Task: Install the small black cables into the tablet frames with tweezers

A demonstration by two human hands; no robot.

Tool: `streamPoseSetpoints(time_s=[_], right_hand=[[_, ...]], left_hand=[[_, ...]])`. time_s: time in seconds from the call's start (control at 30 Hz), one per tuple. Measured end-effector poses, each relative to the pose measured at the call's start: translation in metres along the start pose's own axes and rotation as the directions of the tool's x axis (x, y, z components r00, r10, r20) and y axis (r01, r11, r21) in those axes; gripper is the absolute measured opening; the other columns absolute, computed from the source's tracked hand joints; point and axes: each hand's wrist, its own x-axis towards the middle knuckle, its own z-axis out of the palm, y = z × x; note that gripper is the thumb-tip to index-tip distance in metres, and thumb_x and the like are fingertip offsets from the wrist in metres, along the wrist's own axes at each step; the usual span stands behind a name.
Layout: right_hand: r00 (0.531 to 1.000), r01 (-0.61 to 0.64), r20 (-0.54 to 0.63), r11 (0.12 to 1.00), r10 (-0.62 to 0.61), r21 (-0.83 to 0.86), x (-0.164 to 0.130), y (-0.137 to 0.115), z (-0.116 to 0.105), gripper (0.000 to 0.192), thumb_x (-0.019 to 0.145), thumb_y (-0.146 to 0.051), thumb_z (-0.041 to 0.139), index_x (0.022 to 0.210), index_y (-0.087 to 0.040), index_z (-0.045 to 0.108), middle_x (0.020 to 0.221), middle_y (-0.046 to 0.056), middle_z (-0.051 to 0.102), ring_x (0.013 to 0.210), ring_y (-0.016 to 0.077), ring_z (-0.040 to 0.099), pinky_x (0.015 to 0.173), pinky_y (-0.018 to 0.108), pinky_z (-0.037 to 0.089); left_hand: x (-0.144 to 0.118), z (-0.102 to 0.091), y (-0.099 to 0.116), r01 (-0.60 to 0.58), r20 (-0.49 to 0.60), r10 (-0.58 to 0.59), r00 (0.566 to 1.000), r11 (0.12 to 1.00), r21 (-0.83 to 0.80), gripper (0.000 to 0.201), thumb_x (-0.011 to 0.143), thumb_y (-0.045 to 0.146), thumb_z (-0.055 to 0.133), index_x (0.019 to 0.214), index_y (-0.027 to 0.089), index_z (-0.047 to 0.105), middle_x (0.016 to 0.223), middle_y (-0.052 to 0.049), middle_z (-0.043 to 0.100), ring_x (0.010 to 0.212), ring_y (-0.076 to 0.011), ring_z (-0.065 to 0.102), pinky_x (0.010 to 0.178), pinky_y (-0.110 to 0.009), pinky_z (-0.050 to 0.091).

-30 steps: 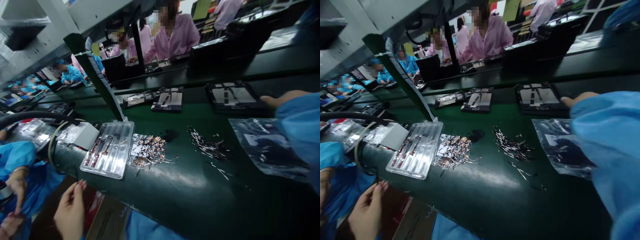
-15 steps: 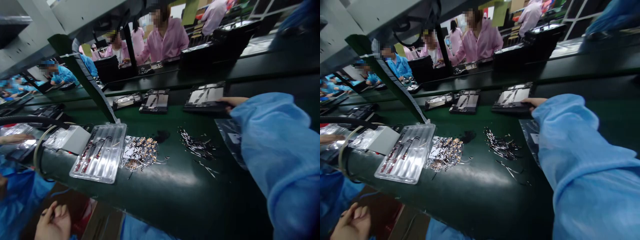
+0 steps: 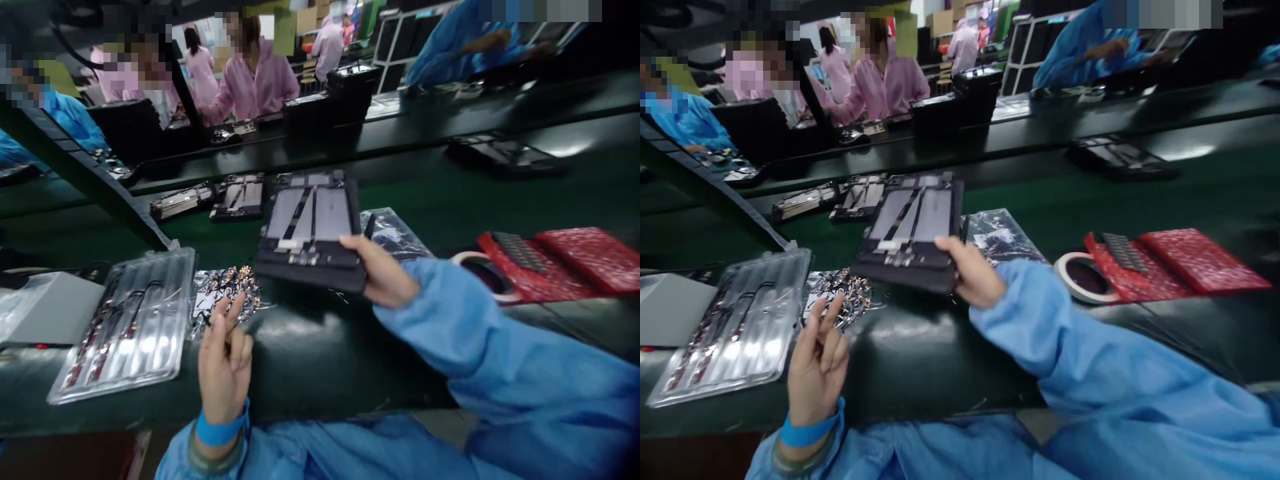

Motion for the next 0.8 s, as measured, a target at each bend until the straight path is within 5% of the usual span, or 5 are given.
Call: streamPoseSetpoints(time_s=[0.17,0.37,0.47,0.6,0.8], right_hand=[[0.922,-0.379,0.204,0.87,0.328,0.315,-0.093,0.003,0.039,0.037,0.076,-0.056,0.062,0.085,-0.021,0.062,0.059,-0.002,0.06,0.048,0.0132,0.051,0.046,0.027,0.047],[0.679,-0.001,0.731,0.996,-0.068,0.094,-0.118,-0.004,-0.037,0.033,0.084,-0.042,0.059,0.06,-0.021,0.054,0.066,0.002,0.057,0.059,0.0116,0.053,0.057,0.025,0.046],[0.99,-0.015,0.137,0.967,-0.021,0.254,-0.116,-0.002,-0.085,0.046,0.083,-0.054,0.055,0.053,-0.021,0.047,0.076,0.005,0.058,0.065,0.0148,0.055,0.059,0.029,0.047],[0.861,-0.05,-0.479,0.967,0.168,0.249,-0.096,0.032,-0.113,0.058,0.076,-0.077,0.045,0.06,-0.022,0.054,0.081,0.009,0.063,0.057,0.0142,0.052,0.048,0.029,0.041],[0.838,-0.128,-0.515,0.983,0.179,0.134,-0.073,0.085,-0.114,0.051,0.055,-0.066,0.076,0.075,-0.022,0.058,0.072,0.002,0.063,0.061,0.0151,0.06,0.065,0.035,0.054]], left_hand=[[-0.004,0.009,-0.007,-0.062,-0.124,0.112,0.986,0.934,0.353,0.04,0.079,0.044,0.066,0.114,0.024,0.065,0.103,-0.004,0.07,0.061,-0.0077,0.06,0.053,-0.017,0.05],[0.012,-0.032,0.016,0.122,-0.28,0.001,0.96,0.899,0.42,0.043,0.076,0.042,0.062,0.115,0.026,0.064,0.105,0.001,0.073,0.097,-0.0233,0.068,0.078,-0.033,0.058],[0.02,-0.05,0.026,0.273,-0.312,-0.142,0.939,0.861,0.429,0.051,0.062,0.04,0.073,0.112,0.03,0.066,0.093,0.004,0.075,0.082,-0.0245,0.07,0.069,-0.033,0.06],[0.029,-0.058,0.028,0.418,-0.281,-0.314,0.907,0.748,0.515,0.062,0.04,0.04,0.085,0.099,0.025,0.072,0.083,0.0,0.075,0.073,-0.0275,0.07,0.057,-0.031,0.058],[0.037,-0.048,0.027,0.273,-0.196,-0.193,0.961,0.576,0.771,0.068,0.028,0.051,0.088,0.087,0.02,0.074,0.088,-0.004,0.074,0.076,-0.0242,0.067,0.051,-0.024,0.052]])
